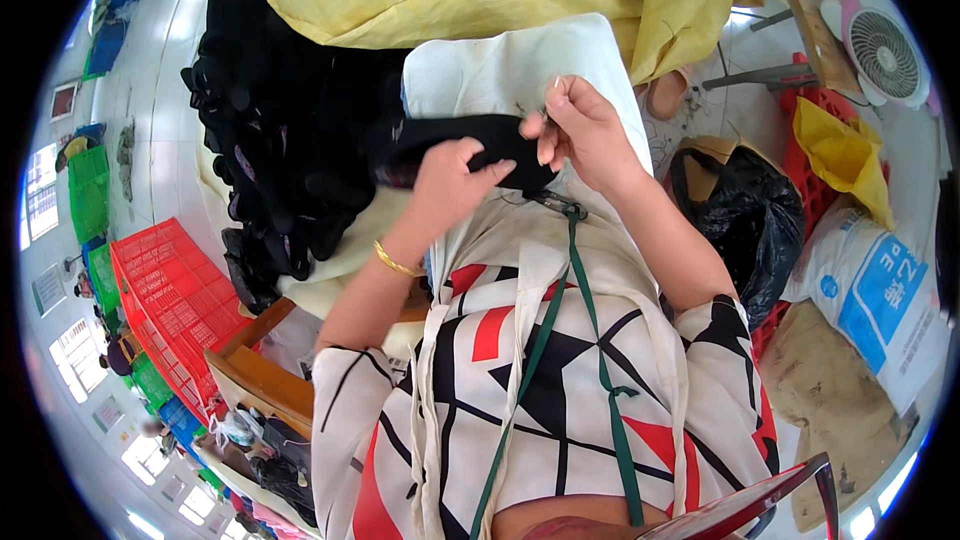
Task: The person sits and sews a black shoe using a needle and thread, repeatedly pulling the thread through the shoe's upper. They briefly remove and put on glasses around 01:02 before continuing to sew the same shoe.
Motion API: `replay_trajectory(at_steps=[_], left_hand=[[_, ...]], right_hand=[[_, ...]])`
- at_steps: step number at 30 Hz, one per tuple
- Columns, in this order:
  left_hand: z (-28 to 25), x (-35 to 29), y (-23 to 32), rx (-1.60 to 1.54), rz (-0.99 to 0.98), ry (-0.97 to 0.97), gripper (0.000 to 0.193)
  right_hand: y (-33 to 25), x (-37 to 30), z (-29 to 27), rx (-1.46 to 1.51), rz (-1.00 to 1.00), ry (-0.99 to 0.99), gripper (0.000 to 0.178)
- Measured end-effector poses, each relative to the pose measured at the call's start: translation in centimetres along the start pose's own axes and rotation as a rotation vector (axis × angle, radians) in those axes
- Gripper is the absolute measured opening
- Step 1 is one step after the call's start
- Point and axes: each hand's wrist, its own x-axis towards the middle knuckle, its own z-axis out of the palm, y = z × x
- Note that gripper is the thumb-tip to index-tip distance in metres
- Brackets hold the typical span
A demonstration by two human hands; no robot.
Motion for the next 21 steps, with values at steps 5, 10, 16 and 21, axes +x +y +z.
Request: replay_trajectory(at_steps=[5,10,16,21], left_hand=[[-2.4,5.3,3.4,0.578,0.161,-0.537,0.032],[0.9,5.7,0.6,0.471,0.298,-0.496,0.021],[2.4,3.1,0.1,0.062,0.041,-0.072,0.018],[3.5,1.4,-1.5,-0.134,-0.198,-0.113,0.019]], right_hand=[[-0.6,-1.8,-6.8,0.423,-0.063,0.143,0.017],[-0.1,-3.3,-12.6,0.756,-0.203,0.593,0.018],[2.3,-3.8,-13.9,0.675,-0.271,0.624,0.017],[1.0,-3.1,-13.4,0.594,-0.395,0.649,0.010]])
